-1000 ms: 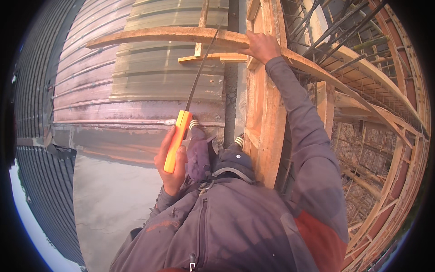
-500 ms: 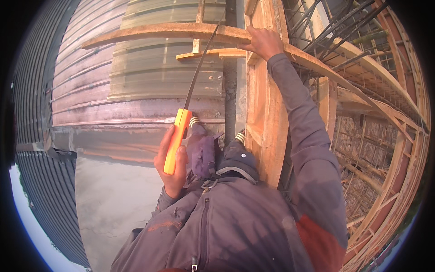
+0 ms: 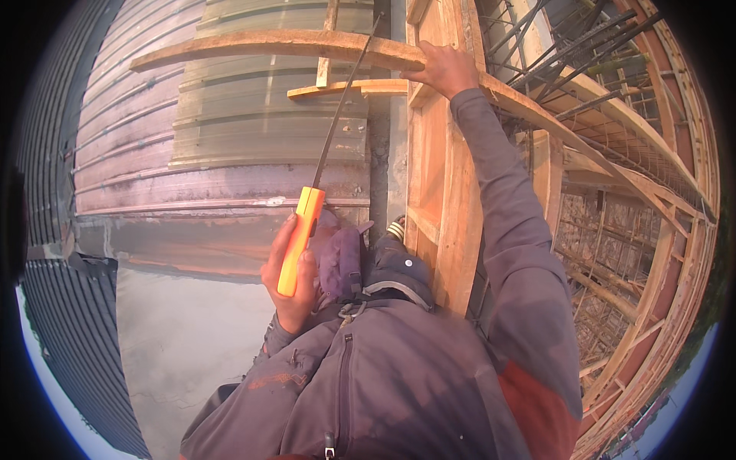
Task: The person positions a wooden plank on a roof formwork structure, hammers nails to secure it, and uses a hand saw to trim the plank. The work occurs on an elevated construction site with visible rebar and scaffolding.
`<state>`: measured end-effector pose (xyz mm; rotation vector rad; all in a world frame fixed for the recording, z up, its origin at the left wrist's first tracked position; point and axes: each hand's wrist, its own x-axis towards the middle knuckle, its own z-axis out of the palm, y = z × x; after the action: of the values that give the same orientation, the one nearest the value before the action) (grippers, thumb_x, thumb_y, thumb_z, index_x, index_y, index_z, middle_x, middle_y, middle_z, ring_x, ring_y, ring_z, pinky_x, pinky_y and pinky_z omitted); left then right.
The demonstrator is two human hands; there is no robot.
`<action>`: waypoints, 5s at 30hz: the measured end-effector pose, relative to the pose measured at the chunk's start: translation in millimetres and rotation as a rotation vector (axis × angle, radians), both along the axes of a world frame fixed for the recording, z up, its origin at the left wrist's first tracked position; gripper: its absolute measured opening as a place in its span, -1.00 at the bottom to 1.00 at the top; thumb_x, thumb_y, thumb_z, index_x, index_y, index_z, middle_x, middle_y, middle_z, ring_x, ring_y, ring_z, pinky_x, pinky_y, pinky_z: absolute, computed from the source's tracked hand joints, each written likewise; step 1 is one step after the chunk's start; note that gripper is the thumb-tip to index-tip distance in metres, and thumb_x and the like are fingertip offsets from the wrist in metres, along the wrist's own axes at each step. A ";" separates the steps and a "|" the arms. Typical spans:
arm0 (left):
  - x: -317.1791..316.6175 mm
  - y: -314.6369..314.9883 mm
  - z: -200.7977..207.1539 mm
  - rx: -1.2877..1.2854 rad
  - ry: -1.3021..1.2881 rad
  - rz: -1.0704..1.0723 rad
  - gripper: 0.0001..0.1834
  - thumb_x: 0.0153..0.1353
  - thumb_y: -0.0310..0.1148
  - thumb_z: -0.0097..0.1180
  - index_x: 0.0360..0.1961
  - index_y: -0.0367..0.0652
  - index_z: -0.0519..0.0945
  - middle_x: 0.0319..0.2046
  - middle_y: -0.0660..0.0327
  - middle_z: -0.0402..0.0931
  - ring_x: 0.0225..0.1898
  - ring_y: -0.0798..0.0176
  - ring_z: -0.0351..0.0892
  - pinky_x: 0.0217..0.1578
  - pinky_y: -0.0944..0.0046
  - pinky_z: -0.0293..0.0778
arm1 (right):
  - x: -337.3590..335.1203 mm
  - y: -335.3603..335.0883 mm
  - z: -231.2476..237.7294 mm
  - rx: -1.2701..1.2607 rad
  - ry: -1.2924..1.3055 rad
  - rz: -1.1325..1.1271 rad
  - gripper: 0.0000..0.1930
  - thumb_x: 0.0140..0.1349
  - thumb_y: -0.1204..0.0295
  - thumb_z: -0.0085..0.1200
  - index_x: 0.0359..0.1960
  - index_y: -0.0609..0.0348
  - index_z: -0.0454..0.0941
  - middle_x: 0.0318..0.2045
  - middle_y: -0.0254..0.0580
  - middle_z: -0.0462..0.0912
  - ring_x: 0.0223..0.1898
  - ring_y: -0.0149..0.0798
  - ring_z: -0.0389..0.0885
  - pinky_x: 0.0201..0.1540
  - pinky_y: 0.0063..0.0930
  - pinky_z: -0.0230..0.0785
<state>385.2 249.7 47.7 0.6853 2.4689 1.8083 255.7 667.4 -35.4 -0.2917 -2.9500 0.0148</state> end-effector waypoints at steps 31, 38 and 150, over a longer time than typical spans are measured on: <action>-56.2 40.9 -39.7 0.119 -0.144 -0.004 -0.48 0.40 -0.44 0.23 0.37 -0.28 0.57 0.08 -0.09 0.76 0.01 0.14 0.83 0.05 0.18 0.66 | -4.2 -6.3 4.9 -0.018 -0.109 -0.041 -0.21 0.04 -0.48 0.34 -0.08 0.00 0.66 -0.36 0.02 0.82 -0.23 0.10 0.85 -0.17 0.04 0.68; -122.5 111.9 -47.4 0.134 0.005 0.053 -0.48 0.37 -0.39 0.33 0.35 -0.08 0.60 -0.18 -0.11 0.78 -0.18 -0.02 0.87 -0.17 0.14 0.67 | -3.0 -21.6 12.7 -0.037 -0.112 0.009 -0.22 0.02 -0.49 0.35 -0.16 0.02 0.69 -0.43 0.01 0.79 -0.29 0.10 0.83 -0.20 0.03 0.68; -134.6 92.0 -48.8 0.124 -0.007 -0.043 -0.52 0.37 -0.37 0.31 0.32 -0.10 0.63 -0.15 -0.13 0.77 -0.24 -0.11 0.85 -0.22 0.13 0.67 | -11.8 -19.5 15.5 0.023 -0.164 -0.151 -0.13 -0.03 -0.60 0.27 -0.13 0.00 0.69 -0.37 0.00 0.80 -0.24 0.11 0.83 -0.17 0.06 0.67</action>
<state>250.6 341.6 -1.1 0.7306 2.3342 1.9578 243.8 647.9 -19.9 -0.5355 -3.0780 -0.0657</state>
